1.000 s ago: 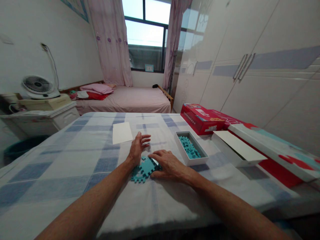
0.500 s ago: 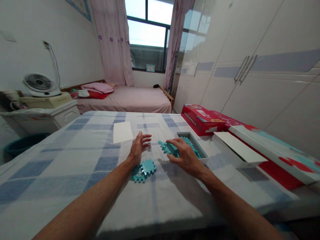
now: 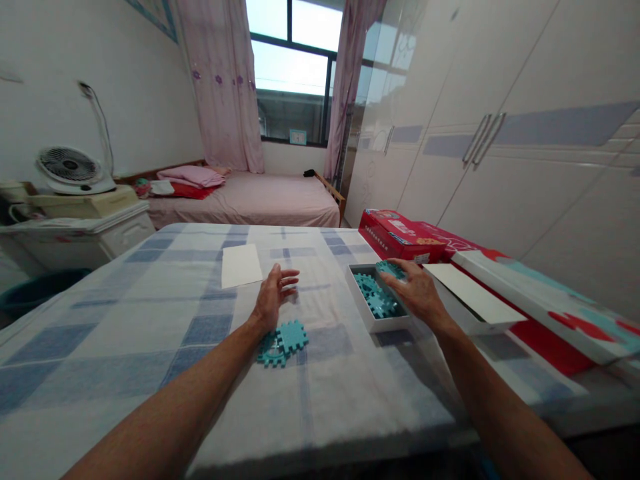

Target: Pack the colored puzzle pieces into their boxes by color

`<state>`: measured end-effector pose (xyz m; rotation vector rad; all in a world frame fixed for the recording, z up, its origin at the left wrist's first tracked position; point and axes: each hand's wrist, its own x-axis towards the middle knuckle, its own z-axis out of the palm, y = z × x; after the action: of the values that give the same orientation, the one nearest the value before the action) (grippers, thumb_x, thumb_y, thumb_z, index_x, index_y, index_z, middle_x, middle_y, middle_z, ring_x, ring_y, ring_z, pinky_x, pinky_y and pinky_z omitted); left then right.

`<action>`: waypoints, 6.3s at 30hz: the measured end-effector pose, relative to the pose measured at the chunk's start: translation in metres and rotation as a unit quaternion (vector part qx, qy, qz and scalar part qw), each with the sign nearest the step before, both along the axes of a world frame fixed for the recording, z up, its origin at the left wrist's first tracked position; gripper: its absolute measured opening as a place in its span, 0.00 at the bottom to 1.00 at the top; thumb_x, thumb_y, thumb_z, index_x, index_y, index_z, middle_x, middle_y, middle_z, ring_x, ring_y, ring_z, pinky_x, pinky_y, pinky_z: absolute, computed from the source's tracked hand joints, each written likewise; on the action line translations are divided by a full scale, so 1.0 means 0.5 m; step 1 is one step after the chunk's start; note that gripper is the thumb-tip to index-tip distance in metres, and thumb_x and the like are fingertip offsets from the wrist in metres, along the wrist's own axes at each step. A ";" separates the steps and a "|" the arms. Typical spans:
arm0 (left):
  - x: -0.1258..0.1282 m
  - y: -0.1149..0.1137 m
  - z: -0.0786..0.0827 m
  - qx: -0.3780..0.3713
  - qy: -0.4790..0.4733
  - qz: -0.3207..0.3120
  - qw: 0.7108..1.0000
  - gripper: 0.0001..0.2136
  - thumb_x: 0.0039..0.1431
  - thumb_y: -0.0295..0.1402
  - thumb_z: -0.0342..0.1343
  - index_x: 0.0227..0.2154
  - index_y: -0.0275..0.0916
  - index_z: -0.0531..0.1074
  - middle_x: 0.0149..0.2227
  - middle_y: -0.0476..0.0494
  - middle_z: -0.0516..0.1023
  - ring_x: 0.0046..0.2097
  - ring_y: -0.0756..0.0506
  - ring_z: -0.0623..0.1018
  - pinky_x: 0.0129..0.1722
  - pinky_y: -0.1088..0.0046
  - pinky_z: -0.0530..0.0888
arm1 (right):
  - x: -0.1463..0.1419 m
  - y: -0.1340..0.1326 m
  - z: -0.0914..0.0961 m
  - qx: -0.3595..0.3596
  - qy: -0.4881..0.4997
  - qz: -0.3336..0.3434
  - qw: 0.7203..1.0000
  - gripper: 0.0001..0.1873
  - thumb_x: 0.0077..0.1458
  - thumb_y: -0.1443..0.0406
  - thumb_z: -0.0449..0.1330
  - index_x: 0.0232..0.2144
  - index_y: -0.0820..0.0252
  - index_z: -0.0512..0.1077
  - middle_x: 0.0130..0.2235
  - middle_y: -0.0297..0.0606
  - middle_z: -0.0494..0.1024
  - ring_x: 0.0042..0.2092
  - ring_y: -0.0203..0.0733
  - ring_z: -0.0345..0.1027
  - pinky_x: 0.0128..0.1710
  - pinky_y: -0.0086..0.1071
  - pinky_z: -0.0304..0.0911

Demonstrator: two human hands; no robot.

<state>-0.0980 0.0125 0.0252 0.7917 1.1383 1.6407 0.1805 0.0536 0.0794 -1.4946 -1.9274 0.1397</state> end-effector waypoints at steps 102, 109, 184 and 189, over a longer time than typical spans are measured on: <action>-0.029 0.010 0.001 0.046 -0.007 0.093 0.995 0.24 0.50 0.56 0.49 0.29 0.37 0.74 0.42 0.39 0.78 0.41 0.44 0.76 0.34 0.72 0.69 | -0.233 -0.158 -0.024 -0.040 -0.145 0.382 0.912 0.23 0.48 0.63 0.62 0.48 0.60 0.67 0.44 0.43 0.72 0.45 0.46 0.64 0.45 0.39 0.60; -0.024 0.009 0.000 0.042 0.000 0.075 0.996 0.25 0.48 0.57 0.51 0.28 0.37 0.75 0.42 0.38 0.78 0.41 0.43 0.75 0.33 0.72 0.70 | -0.053 -0.045 0.012 -0.014 -0.077 0.148 0.986 0.24 0.50 0.64 0.59 0.50 0.64 0.67 0.48 0.47 0.71 0.48 0.47 0.66 0.49 0.39 0.60; -0.231 0.034 -0.021 -0.200 0.749 0.114 0.621 0.37 0.53 0.58 0.43 0.57 0.33 0.62 0.59 0.29 0.64 0.59 0.33 0.65 0.55 0.60 0.62 | 0.090 0.103 -0.127 -0.032 0.020 -0.053 0.998 0.18 0.53 0.67 0.48 0.38 0.63 0.76 0.41 0.41 0.79 0.41 0.40 0.72 0.45 0.31 0.61; -0.198 0.036 -0.013 -0.195 0.782 0.091 0.586 0.32 0.56 0.52 0.40 0.55 0.32 0.64 0.55 0.27 0.67 0.54 0.34 0.69 0.51 0.62 0.65 | 0.081 0.100 -0.125 -0.045 -0.003 -0.042 0.998 0.17 0.53 0.68 0.50 0.38 0.61 0.77 0.42 0.39 0.79 0.44 0.39 0.71 0.47 0.30 0.60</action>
<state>-0.1972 0.0306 0.0189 1.9235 2.6739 0.3080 0.2211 0.1034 0.0171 -1.6345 -1.8807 0.1866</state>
